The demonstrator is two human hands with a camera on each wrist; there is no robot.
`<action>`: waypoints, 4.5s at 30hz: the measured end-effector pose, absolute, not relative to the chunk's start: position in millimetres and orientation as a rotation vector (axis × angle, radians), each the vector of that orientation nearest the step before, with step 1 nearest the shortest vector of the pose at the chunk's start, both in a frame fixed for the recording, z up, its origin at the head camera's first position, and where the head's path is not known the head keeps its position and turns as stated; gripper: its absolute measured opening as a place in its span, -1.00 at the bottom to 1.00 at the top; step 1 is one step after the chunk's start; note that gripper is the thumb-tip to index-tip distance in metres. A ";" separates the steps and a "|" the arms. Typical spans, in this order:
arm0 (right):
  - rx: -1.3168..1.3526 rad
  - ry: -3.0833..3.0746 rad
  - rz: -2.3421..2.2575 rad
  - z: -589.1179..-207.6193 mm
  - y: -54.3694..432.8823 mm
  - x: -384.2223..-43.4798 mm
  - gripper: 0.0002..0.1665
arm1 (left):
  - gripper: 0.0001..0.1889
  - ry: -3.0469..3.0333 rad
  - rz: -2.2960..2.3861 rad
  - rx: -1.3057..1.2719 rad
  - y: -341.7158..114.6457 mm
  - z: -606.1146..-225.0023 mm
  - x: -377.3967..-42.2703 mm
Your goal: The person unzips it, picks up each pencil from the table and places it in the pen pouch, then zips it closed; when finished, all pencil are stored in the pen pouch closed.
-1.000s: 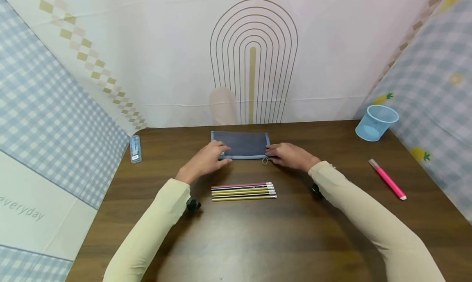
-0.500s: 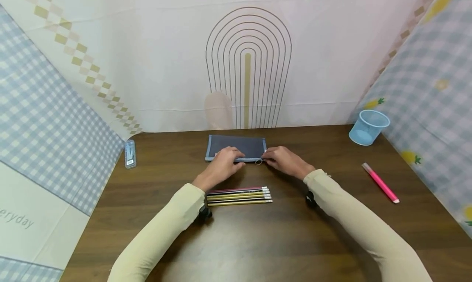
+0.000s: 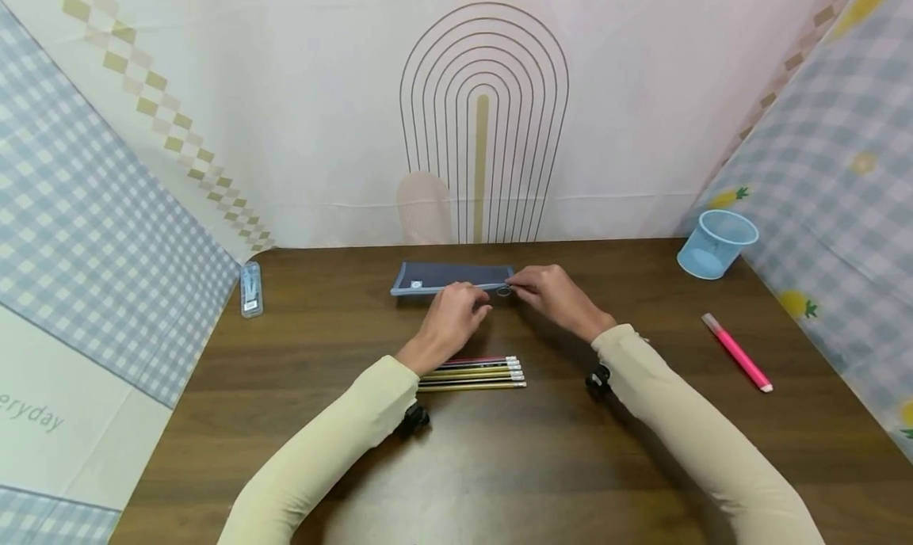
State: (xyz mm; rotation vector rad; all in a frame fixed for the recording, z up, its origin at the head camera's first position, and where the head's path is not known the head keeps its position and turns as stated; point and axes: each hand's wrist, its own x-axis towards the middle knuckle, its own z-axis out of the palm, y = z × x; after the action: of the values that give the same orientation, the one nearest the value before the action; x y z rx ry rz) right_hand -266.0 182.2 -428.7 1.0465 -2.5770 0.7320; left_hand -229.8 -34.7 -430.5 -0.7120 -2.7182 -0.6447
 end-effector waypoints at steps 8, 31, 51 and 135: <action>0.987 -2.576 0.818 -425.3 175.0 -264.4 -0.80 | -0.83 -2.732 -0.759 -0.485 -24.1 -439.3 -225.6; 1.000 -2.536 0.916 -428.9 170.7 -262.8 -0.82 | -0.96 -2.454 -1.152 -0.266 -16.2 -437.9 -233.8; 1.226 -2.253 0.718 -446.6 184.7 -256.5 -0.74 | -0.95 -2.541 -1.028 -0.474 -27.0 -428.1 -226.3; 1.153 -2.319 0.814 -446.5 223.3 -267.2 -0.66 | -0.89 -2.524 -0.325 -0.835 -109.9 -422.7 -251.1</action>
State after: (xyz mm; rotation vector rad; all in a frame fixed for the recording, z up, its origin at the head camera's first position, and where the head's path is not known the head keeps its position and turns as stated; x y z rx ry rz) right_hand -267.2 223.3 -446.5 1.1532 -2.3192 0.8141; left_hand -251.1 -109.9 -422.7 -0.8348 -2.5243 -0.3247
